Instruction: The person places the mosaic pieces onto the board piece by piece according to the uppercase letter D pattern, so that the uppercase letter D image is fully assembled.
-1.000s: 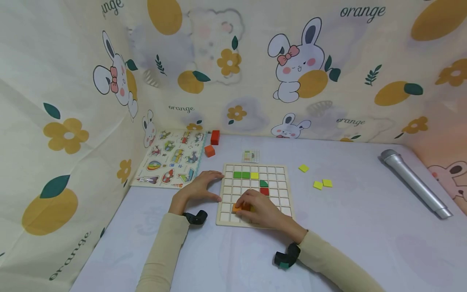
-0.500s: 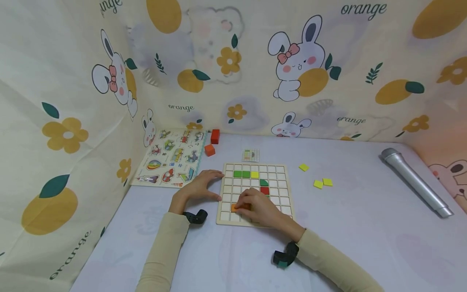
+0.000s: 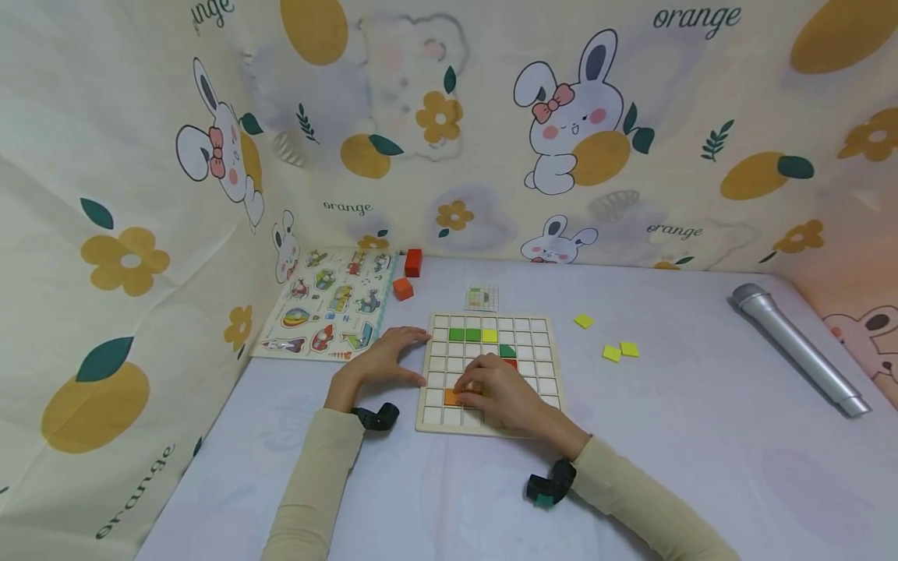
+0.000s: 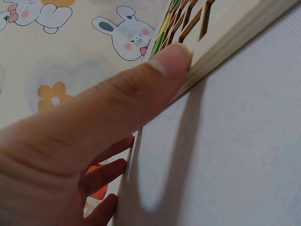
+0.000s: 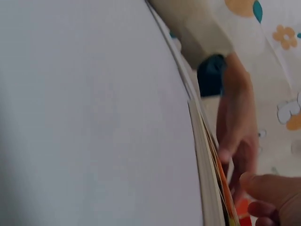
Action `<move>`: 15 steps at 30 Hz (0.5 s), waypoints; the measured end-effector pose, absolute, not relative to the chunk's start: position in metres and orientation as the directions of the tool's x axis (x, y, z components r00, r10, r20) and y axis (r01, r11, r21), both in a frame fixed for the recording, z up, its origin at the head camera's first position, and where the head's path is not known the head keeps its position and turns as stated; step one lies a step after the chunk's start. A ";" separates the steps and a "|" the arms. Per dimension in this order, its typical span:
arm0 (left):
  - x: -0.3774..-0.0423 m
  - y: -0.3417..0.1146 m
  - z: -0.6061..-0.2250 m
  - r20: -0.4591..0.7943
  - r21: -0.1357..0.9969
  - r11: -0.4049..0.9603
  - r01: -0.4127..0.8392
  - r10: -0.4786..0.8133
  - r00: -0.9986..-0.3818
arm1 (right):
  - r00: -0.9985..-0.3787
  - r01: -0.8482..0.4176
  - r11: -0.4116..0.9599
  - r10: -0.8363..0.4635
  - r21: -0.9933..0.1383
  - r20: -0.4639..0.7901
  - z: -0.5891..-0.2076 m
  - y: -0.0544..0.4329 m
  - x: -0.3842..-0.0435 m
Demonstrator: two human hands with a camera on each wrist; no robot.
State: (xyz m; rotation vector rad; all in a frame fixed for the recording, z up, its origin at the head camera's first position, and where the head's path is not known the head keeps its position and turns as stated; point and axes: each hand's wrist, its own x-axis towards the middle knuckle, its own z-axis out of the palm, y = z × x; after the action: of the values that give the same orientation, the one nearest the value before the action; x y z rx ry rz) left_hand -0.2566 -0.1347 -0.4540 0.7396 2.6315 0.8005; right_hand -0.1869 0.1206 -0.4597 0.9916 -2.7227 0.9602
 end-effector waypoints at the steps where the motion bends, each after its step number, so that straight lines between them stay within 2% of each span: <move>1: -0.256 -0.135 -0.454 -0.125 0.584 0.713 0.387 0.550 -0.826 | -0.795 -0.593 0.591 -0.539 -0.546 0.280 -0.459 0.123 -0.188; 10: -0.257 -0.134 -0.454 -0.126 0.580 0.717 0.386 0.548 -0.827 | -0.766 -0.642 0.540 -0.471 -0.544 0.437 -0.458 0.168 -0.201; 15: -0.257 -0.134 -0.455 -0.129 0.578 0.721 0.382 0.543 -0.829 | -0.849 -0.527 0.632 -0.377 -0.568 0.369 -0.454 0.201 -0.204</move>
State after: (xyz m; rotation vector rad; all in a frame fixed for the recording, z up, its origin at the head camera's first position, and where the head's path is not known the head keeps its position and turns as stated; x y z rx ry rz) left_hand -0.2568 -0.1341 -0.4545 0.7274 2.6369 0.7919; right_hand -0.2039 0.2008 -0.4536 0.7417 -2.6381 1.0214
